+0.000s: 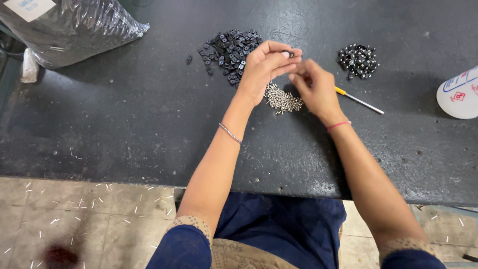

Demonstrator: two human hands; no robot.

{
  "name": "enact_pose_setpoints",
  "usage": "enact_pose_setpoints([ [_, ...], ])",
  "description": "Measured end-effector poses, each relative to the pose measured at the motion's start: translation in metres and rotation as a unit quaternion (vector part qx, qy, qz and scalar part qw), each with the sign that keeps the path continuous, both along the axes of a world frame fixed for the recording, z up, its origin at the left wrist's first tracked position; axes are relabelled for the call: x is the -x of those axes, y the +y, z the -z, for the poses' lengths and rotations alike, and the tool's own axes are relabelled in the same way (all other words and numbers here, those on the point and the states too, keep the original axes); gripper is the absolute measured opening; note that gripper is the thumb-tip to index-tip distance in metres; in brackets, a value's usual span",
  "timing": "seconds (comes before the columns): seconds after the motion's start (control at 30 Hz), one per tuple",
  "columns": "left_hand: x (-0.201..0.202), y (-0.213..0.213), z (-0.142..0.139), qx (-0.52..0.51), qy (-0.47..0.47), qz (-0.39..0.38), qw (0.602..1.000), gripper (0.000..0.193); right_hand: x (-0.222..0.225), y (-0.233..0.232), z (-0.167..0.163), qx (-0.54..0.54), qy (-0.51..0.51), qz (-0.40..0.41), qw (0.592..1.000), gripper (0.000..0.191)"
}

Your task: The person sits at a workbench assembling small black plastic parts with tiny metal screws. They pick a black plastic piece, insert a screw by hand, and occasionally use a yellow-handled screwdriver to tighten the screw, placing finished pieces aside and repeating the cycle.

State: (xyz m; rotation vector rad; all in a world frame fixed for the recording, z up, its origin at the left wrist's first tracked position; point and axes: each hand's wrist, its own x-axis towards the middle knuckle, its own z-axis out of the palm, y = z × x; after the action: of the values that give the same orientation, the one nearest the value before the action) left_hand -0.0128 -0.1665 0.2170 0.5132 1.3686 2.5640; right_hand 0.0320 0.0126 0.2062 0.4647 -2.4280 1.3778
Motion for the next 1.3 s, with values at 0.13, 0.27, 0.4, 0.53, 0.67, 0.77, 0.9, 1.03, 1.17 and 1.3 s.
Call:
enact_pose_setpoints([
  [0.13,0.003,-0.001,0.006,0.018,-0.033,-0.014,0.999,0.023,0.006,0.01,0.0,0.118,-0.064,-0.005,0.991,0.012],
  [0.27,0.003,-0.001,0.015,0.012,0.015,0.002,1.0,0.032,0.009,0.018,-0.003,0.234,-0.118,-0.018,0.965,0.017],
  [0.4,0.007,0.005,0.021,0.064,0.028,-0.042,0.997,0.03,0.009,0.025,-0.007,0.302,-0.142,-0.042,0.942,0.019],
  [0.53,0.006,0.012,0.023,0.123,0.021,-0.076,0.989,0.025,0.009,0.026,-0.009,0.332,-0.15,-0.055,0.93,0.017],
  [0.67,0.0,0.016,0.021,0.156,0.028,-0.086,0.984,0.023,0.009,0.025,-0.009,0.326,-0.127,-0.059,0.935,0.015],
  [0.77,-0.001,0.019,0.018,0.143,0.027,-0.07,0.987,0.022,0.007,0.023,-0.009,0.3,-0.109,-0.036,0.947,0.014],
  [0.9,-0.004,0.02,0.015,0.139,0.029,-0.058,0.988,0.021,0.005,0.021,-0.009,0.28,-0.086,-0.022,0.956,0.013],
  [1.03,-0.006,0.02,0.013,0.144,0.037,-0.05,0.988,0.021,0.005,0.021,-0.009,0.283,-0.079,-0.028,0.955,0.013],
  [1.17,-0.005,0.021,0.014,0.148,0.044,-0.049,0.987,0.019,0.005,0.021,-0.009,0.282,-0.084,-0.021,0.955,0.013],
  [1.3,-0.002,0.023,0.016,0.182,0.095,-0.065,0.977,0.014,0.005,0.022,-0.008,0.286,-0.09,-0.02,0.954,0.012],
])
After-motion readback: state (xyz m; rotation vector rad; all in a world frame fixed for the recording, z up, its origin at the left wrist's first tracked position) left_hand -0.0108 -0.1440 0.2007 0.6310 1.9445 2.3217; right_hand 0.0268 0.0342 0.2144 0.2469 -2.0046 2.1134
